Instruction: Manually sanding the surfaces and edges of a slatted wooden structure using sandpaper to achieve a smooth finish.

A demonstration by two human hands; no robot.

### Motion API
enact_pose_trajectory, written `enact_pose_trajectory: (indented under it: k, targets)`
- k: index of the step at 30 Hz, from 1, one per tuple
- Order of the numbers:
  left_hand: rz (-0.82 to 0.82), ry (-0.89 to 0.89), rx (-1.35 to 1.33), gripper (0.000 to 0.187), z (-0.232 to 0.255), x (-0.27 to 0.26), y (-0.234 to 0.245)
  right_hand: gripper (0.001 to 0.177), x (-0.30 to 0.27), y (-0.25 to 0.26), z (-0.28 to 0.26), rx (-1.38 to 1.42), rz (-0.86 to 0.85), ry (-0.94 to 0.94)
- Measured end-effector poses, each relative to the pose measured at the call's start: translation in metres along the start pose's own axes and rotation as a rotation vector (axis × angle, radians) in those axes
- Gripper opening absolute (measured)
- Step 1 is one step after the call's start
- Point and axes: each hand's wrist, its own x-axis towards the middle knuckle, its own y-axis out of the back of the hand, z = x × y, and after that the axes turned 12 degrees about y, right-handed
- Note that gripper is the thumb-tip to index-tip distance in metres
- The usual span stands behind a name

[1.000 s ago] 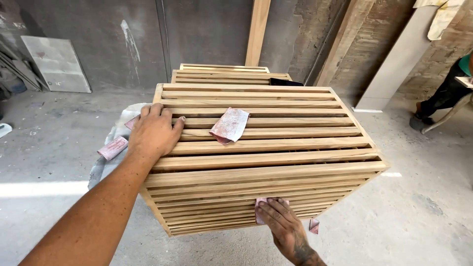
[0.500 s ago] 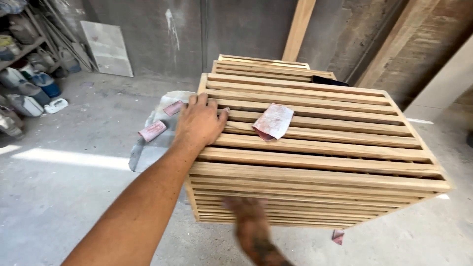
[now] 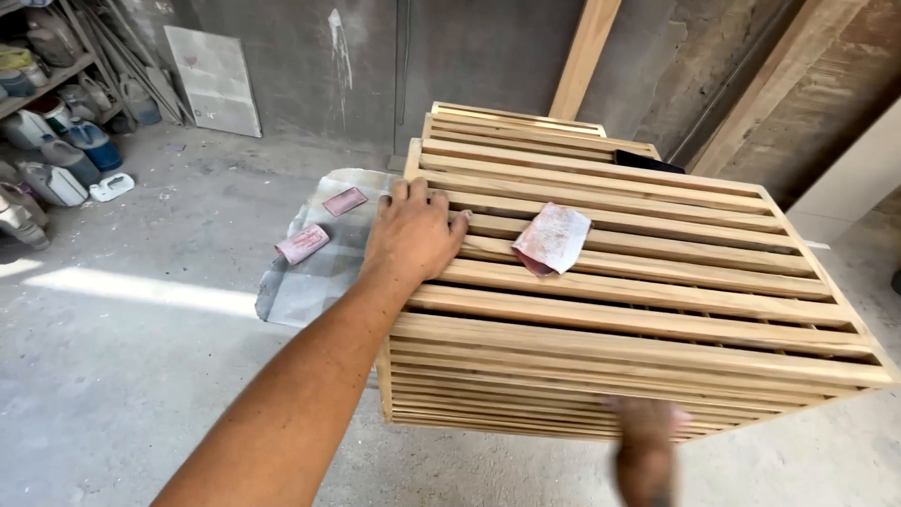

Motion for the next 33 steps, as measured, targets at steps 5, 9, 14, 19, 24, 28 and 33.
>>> enact_pose_trajectory:
  k: [5,9,14,19,24,28,33]
  targets:
    - [0.026,-0.027,-0.054,0.062,0.0,0.003,0.0,0.053,0.069,-0.004,-0.238,0.999,-0.005,0.108]
    - [-0.031,-0.032,-0.063,0.061,-0.005,0.007,-0.004,0.077,0.1,0.063,-0.257,0.574,0.008,0.328]
    - [0.072,-0.021,-0.053,0.063,-0.006,0.006,-0.009,0.085,0.004,0.026,-0.024,0.388,0.265,0.251]
    - [0.023,0.022,-0.002,0.064,0.002,-0.001,0.004,0.063,-0.039,0.049,0.096,0.154,0.273,0.117]
    - [-0.046,0.032,0.042,0.064,0.002,-0.004,0.005,0.079,0.023,0.067,-0.044,0.385,0.409,0.235]
    - [0.077,0.004,0.004,0.062,0.001,0.002,0.002,0.062,0.038,0.083,-0.047,0.478,-0.155,0.052]
    - [0.065,0.093,0.003,0.061,0.003,-0.003,0.001,0.061,-0.041,0.075,0.107,0.734,0.054,-0.212]
